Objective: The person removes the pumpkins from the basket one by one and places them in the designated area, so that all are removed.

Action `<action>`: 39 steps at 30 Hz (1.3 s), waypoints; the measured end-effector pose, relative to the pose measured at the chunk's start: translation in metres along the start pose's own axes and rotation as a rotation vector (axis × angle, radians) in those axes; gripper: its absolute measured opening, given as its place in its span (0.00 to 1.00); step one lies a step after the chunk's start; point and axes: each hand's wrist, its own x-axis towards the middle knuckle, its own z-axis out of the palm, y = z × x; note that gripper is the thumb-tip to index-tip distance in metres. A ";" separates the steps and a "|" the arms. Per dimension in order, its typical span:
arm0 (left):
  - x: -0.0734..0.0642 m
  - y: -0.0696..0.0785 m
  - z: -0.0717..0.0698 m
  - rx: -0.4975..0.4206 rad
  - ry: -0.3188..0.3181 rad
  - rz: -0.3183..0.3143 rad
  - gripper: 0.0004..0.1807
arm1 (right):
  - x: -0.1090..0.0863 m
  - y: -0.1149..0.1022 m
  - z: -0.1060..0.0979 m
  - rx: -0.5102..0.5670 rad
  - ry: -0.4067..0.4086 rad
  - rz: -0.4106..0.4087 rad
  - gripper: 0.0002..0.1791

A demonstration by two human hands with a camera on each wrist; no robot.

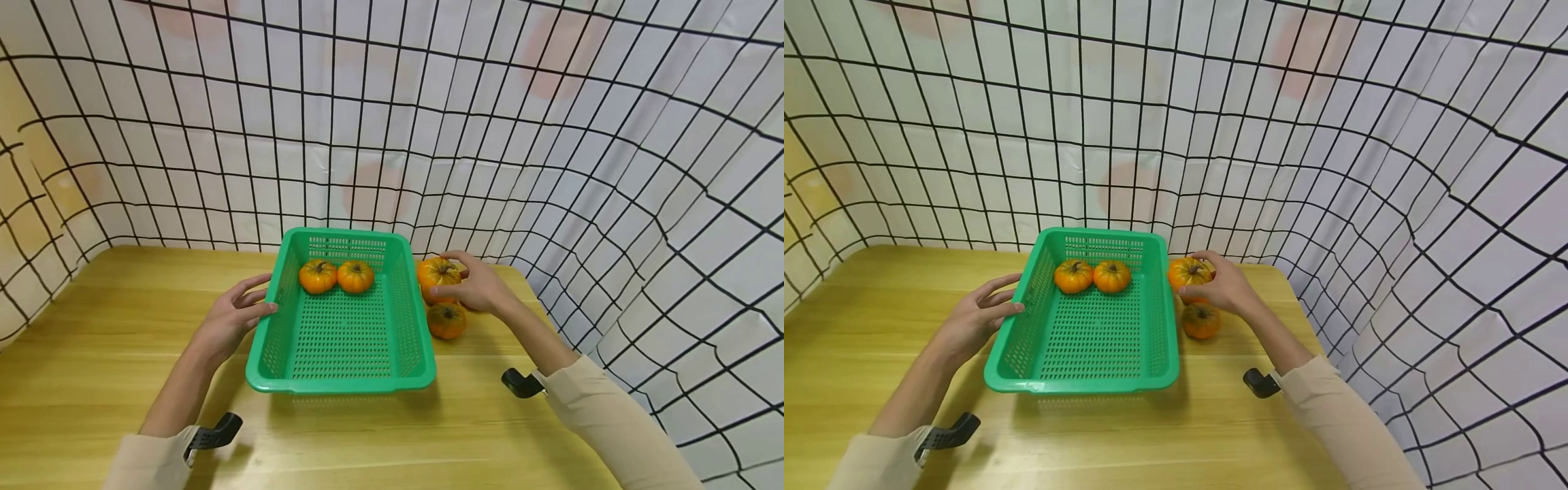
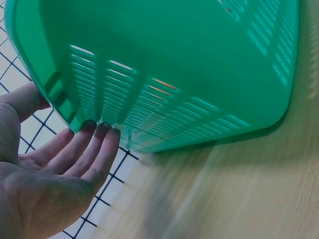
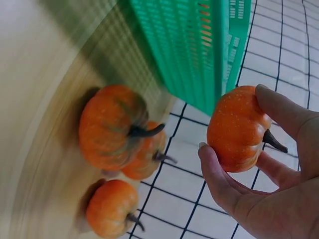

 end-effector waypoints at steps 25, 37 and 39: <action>0.000 0.004 0.000 0.041 0.002 -0.010 0.43 | -0.023 0.075 -0.006 0.044 0.058 0.130 0.46; -0.001 0.004 -0.001 0.036 -0.006 -0.016 0.43 | -0.028 0.105 0.007 0.020 0.048 0.184 0.49; -0.002 0.004 -0.001 0.034 -0.010 -0.015 0.43 | -0.028 0.108 0.010 0.028 0.047 0.181 0.49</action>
